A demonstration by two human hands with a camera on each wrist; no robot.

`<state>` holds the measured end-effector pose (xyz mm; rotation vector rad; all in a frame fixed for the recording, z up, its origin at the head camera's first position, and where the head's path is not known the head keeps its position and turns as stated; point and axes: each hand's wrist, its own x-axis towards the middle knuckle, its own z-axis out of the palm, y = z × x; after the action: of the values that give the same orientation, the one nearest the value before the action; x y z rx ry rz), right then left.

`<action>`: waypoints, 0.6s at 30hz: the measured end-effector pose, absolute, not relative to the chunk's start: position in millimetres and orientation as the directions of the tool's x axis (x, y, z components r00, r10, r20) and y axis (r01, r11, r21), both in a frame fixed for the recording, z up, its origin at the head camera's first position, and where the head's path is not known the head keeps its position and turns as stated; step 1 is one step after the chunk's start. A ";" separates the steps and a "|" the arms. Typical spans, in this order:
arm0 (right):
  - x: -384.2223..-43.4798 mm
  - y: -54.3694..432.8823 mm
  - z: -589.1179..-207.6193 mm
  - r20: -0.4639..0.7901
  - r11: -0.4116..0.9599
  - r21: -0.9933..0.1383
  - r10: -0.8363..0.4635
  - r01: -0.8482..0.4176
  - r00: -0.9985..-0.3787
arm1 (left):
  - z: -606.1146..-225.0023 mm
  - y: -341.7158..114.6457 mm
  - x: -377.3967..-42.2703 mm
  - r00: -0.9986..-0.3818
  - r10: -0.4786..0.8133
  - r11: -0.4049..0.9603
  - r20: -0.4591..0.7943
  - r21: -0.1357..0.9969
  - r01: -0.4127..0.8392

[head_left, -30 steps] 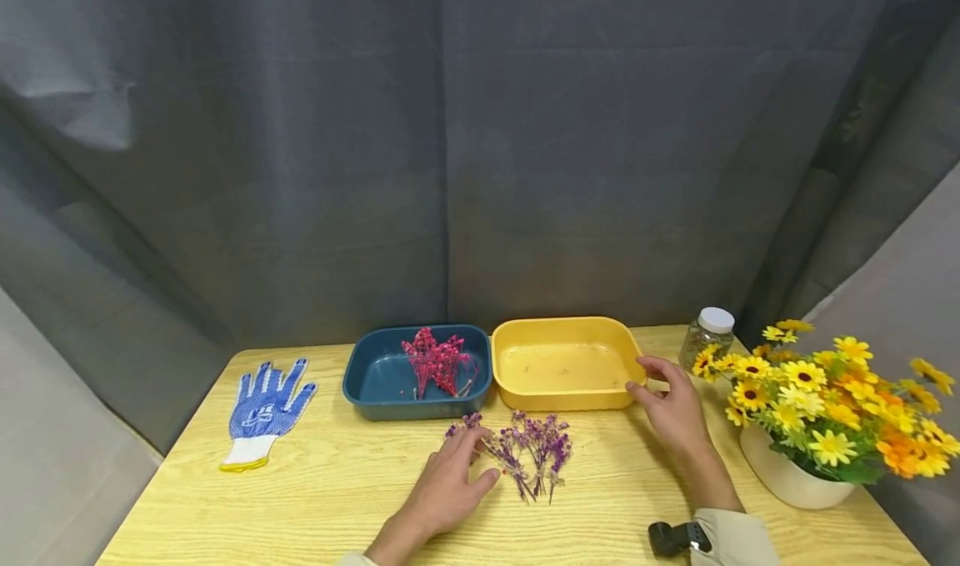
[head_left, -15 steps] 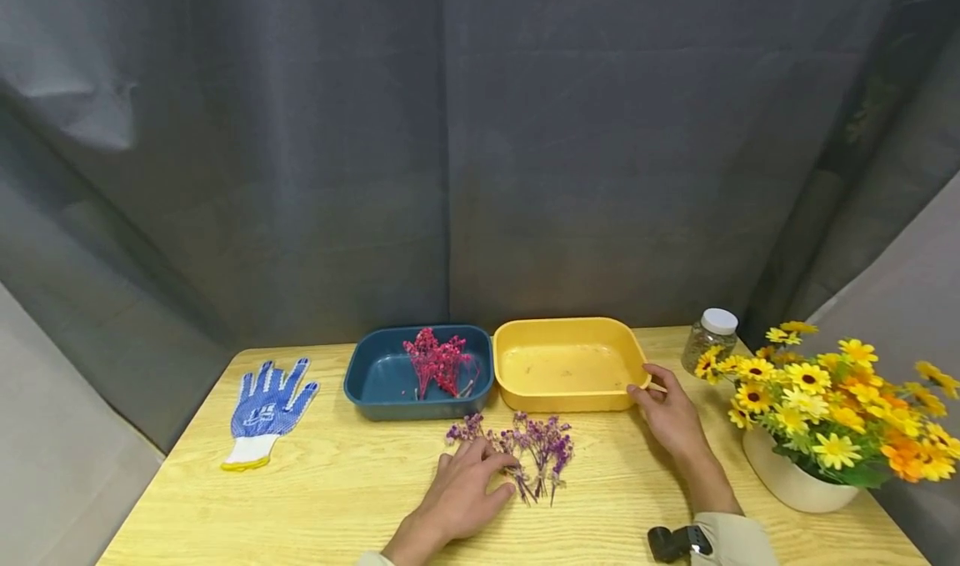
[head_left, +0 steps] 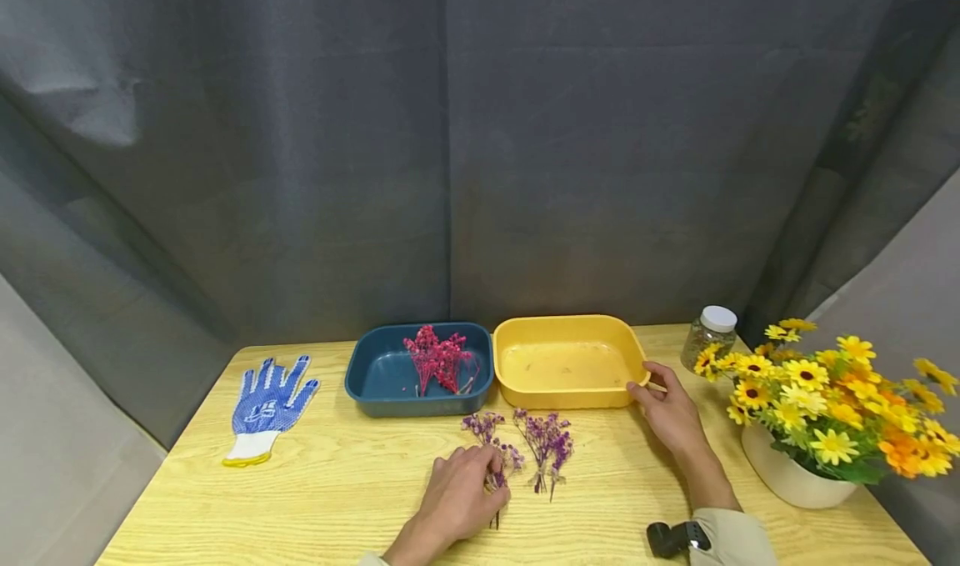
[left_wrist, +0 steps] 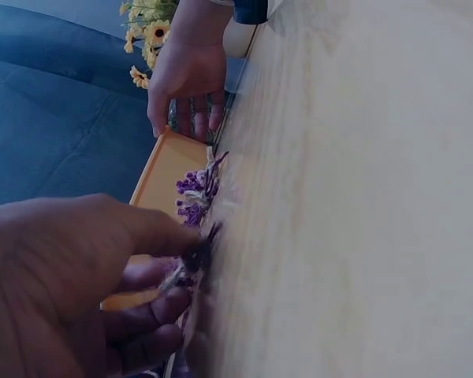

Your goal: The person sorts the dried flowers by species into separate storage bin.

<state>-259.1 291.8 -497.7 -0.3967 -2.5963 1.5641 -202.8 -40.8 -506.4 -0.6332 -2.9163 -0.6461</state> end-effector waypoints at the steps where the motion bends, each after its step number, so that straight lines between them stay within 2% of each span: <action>1: -259.3 291.9 -497.6 -0.059 0.443 -0.879 0.263 0.175 -0.963 | -506.6 -40.6 -203.0 -0.919 0.355 0.830 0.173 0.393 0.395; 8: -260.8 291.8 -496.9 -0.065 0.438 -0.880 0.269 0.182 -0.961 | -506.7 -41.6 -203.4 -0.955 0.253 0.817 0.153 0.496 0.296; 13: -260.8 291.5 -496.1 -0.063 0.437 -0.881 0.272 0.181 -0.960 | -500.8 -43.9 -203.6 -0.967 0.252 0.727 0.025 0.655 0.206; 18: -259.7 291.3 -496.6 -0.064 0.443 -0.877 0.275 0.186 -0.959 | -493.8 -45.9 -204.5 -0.951 0.300 0.616 -0.070 0.776 0.137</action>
<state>-259.7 291.3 -496.6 -0.4157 -2.5930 1.5589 -204.5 -45.9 -493.8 -0.4106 -2.9946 -1.4106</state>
